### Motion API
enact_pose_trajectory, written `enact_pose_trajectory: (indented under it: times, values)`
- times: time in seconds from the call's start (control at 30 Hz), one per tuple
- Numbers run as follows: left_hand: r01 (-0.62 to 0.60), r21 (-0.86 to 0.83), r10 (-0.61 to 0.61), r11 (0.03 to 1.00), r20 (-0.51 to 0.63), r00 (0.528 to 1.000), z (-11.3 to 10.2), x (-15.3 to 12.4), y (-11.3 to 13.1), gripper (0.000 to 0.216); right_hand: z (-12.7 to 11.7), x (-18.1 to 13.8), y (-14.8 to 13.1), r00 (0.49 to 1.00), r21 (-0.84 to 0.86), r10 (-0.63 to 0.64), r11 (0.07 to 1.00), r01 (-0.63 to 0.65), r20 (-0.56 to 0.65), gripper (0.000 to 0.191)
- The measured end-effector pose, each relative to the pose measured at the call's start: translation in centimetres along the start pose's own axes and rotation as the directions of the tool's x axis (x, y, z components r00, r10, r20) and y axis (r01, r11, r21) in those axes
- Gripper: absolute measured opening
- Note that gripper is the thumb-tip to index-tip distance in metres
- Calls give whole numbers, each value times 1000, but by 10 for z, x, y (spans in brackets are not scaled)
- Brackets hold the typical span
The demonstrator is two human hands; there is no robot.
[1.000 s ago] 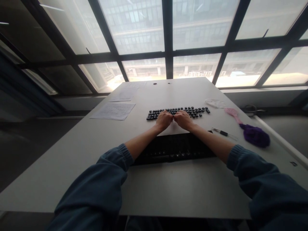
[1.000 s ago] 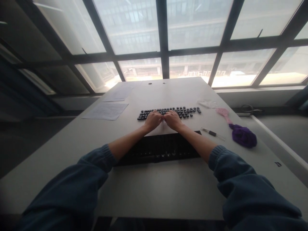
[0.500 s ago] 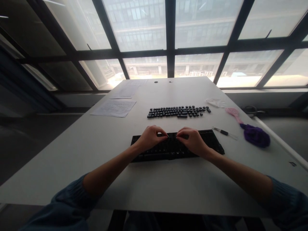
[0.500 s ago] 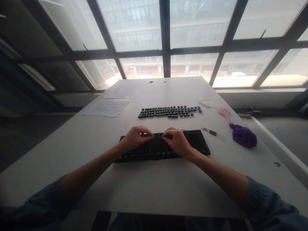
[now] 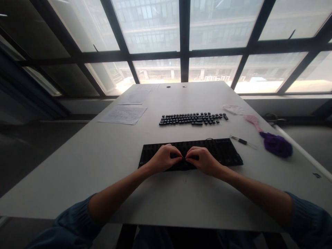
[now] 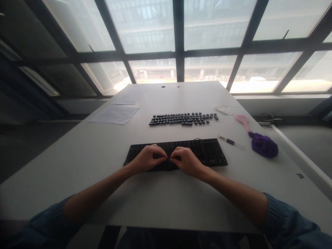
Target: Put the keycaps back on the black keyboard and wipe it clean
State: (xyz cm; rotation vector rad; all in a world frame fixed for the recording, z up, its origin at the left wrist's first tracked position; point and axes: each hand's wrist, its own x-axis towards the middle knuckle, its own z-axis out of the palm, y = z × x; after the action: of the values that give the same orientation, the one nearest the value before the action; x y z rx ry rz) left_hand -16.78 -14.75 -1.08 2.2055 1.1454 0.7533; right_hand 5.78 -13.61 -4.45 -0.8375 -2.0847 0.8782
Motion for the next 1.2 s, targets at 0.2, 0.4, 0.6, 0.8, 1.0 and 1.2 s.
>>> enact_pose_trajectory:
  times: [0.2,0.4,0.6,0.8,1.0,1.2]
  values:
    - [-35,110,36,993,-6,999,4,-3,2,8,2,-2,0,1000,-22,-29,999,29,-12,11]
    - [-102,182,106,978,-14,994,9,-6,4,8,3,-2,-2,999,-66,-51,997,50,-16,14]
    - [-145,217,151,965,-12,988,12,-8,4,7,5,-4,0,997,-103,-79,992,76,-22,17]
    - [-183,277,187,943,11,982,13,-9,5,9,4,-4,2,992,-149,-128,981,125,-13,19]
    - [-204,325,211,923,14,977,14,-11,7,11,-1,-3,-8,991,-250,-125,959,133,50,11]
    - [-220,358,228,908,20,973,16,-11,7,12,-5,-3,-11,988,-325,-126,934,148,88,13]
